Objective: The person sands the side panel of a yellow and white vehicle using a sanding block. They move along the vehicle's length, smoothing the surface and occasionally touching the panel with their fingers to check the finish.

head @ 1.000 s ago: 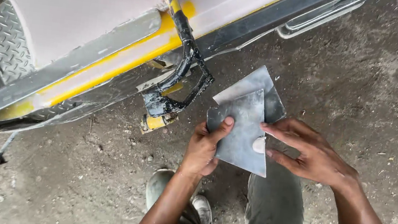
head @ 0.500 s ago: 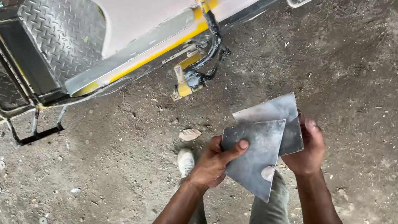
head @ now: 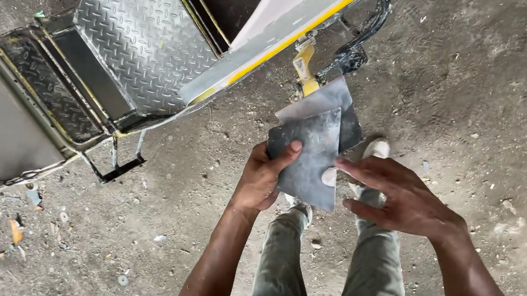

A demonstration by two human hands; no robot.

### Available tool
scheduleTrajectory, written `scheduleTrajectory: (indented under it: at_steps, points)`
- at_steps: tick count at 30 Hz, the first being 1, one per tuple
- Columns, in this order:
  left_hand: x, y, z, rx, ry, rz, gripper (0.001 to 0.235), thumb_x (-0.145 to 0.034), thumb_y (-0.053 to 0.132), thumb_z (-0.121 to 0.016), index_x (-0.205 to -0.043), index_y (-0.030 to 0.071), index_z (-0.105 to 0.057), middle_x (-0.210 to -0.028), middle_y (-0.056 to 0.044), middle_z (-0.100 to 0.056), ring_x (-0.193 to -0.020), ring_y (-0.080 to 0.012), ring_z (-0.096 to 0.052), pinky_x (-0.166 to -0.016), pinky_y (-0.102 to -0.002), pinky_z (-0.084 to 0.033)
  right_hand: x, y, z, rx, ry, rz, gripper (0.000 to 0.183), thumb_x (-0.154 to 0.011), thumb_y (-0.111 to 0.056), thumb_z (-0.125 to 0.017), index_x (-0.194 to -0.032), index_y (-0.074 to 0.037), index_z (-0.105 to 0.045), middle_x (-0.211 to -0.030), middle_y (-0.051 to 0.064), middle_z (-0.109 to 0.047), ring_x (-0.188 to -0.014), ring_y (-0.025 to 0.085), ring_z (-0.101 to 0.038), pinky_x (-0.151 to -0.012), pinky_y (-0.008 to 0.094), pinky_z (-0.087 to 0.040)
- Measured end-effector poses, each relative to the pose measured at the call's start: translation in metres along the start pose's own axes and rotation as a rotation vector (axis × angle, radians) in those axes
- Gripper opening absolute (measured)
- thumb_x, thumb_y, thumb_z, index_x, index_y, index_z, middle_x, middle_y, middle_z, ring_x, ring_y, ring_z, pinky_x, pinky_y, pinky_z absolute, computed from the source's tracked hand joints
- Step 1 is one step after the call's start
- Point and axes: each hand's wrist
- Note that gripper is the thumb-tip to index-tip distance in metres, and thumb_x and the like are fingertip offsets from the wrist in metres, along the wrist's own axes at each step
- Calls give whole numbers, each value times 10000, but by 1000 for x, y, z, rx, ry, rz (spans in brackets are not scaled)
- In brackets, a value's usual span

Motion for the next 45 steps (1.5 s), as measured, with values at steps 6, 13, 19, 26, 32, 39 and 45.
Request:
scheduleTrajectory:
  at_steps: [6,13,19,26,32,39,45]
  points:
    - [-5,17,-9,-12,-6,-26,241,-958,203,-793,-1068,9,-703,-965,-39,-726,-853,-129,-689,-769,-322,-580,-14,-10,3,24,-96,-128,900,-823,-257,-805,-1579,-254,-318,-957,76,-676,-857,247,-650,-859,443,-529]
    - [-19,34,-24,-73,70,32,238,-922,212,-789,-1045,22,-716,-943,-38,-741,-824,-148,-707,-737,-332,-584,-22,-5,28,-160,-192,-151,825,-795,-251,-846,-1524,-245,-459,-960,82,-663,-881,238,-635,-827,407,-550]
    - [-34,63,-8,-112,106,114,269,-911,213,-810,-1061,14,-708,-955,-30,-747,-852,-144,-711,-769,-334,-585,-39,5,16,-567,-23,-40,705,-791,-207,-868,-1427,-128,-573,-1296,84,-695,-951,178,-664,-905,367,-585]
    - [-38,108,42,-263,91,282,385,-973,230,-806,-1194,-47,-654,-1016,-120,-681,-774,-227,-564,-640,-373,-401,-72,40,-73,-570,142,-224,533,-853,-151,-826,-1333,-133,-594,-1151,57,-680,-1024,193,-685,-915,356,-595]
    - [-33,139,92,-381,200,321,418,-855,156,-796,-1234,40,-663,-1125,-67,-720,-1021,-211,-690,-843,-399,-580,-183,138,-164,-663,600,-510,846,-888,36,-656,-1594,-220,-267,-1278,127,-572,-1090,242,-632,-898,365,-626]
    - [-43,157,155,-474,336,421,459,-826,140,-792,-1248,63,-629,-1103,-81,-720,-1005,-254,-695,-801,-474,-596,-277,256,-171,-166,1194,-425,871,-911,195,-483,-1639,-221,-250,-1328,192,-476,-1181,317,-574,-909,368,-628]
    - [-44,161,171,-451,320,441,474,-824,127,-788,-1268,97,-625,-1110,-60,-717,-1015,-235,-686,-835,-483,-582,-285,299,-137,89,1340,-490,789,-937,203,-570,-1582,-226,-423,-1169,85,-530,-987,254,-571,-808,373,-550]
Point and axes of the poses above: each hand's wrist, its own x-axis away from the middle knuckle, its own z-axis out of the back of the hand, y = z × x
